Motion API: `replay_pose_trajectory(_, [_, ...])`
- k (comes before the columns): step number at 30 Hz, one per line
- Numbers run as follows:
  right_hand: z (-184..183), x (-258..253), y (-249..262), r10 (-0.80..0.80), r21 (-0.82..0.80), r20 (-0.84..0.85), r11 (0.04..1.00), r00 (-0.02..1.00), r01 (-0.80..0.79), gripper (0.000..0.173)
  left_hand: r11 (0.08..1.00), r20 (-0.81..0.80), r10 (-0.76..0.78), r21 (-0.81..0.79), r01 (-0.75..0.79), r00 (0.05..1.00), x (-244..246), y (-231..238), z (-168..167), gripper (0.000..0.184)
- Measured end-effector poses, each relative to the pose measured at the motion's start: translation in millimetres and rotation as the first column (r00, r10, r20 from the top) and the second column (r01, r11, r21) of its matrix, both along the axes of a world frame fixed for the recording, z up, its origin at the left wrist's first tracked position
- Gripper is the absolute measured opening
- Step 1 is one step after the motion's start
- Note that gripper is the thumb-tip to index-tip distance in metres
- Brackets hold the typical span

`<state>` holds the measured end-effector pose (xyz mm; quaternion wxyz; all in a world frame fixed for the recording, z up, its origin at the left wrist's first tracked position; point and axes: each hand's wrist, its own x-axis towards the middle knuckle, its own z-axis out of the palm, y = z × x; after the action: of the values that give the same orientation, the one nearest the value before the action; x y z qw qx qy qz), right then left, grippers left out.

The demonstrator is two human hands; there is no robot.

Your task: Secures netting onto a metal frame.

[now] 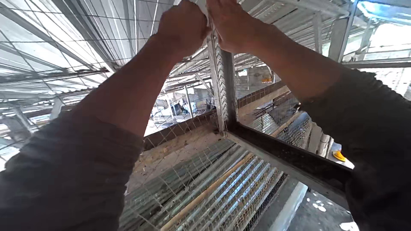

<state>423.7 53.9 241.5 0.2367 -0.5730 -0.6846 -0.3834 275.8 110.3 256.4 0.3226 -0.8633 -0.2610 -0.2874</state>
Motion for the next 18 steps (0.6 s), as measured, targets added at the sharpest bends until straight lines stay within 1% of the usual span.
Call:
replay_pose_trajectory(2, [-2.4,-1.0,4.1,-0.056,0.032,-0.005,0.998,0.998,0.057,0.069,0.999,0.017,0.038,0.005,-0.038,0.999,4.0,-6.2,-1.2,0.045])
replay_pose_trajectory(4, [-3.7,-1.3,5.6,-0.098,0.044,-0.009,0.994,0.995,0.099,0.066,0.999,0.032,0.041,0.012,-0.041,0.999,5.9,-8.2,-1.6,0.045])
replay_pose_trajectory(8, [-4.5,1.6,3.3,-0.152,0.024,0.035,0.988,0.988,0.152,0.052,0.999,0.022,0.012,0.032,-0.013,1.000,3.8,-0.3,-0.7,0.047])
replay_pose_trajectory(10, [-5.3,7.6,2.3,-0.148,0.026,0.076,0.989,0.986,0.147,0.044,0.999,0.006,-0.003,0.043,0.003,1.000,3.3,3.4,0.2,0.046])
replay_pose_trajectory(11, [-5.4,10.7,2.6,-0.137,0.022,0.091,0.991,0.986,0.135,0.042,0.999,-0.002,-0.003,0.048,0.003,1.000,2.9,4.9,0.6,0.047])
replay_pose_trajectory(13, [-4.6,16.7,3.9,-0.089,0.002,0.109,0.996,0.990,0.089,0.040,0.999,-0.014,-0.003,0.054,0.004,1.000,2.5,6.9,0.5,0.047])
replay_pose_trajectory(14, [-4.5,20.7,5.3,-0.040,-0.005,0.111,0.999,0.993,0.041,0.038,0.998,-0.016,-0.004,0.056,0.005,1.000,2.1,7.6,-0.3,0.048])
replay_pose_trajectory(18, [-1.3,36.9,19.7,0.207,0.057,0.100,0.975,0.973,-0.213,0.037,0.997,-0.004,-0.021,0.070,0.021,1.000,-1.4,12.7,-0.6,0.049])
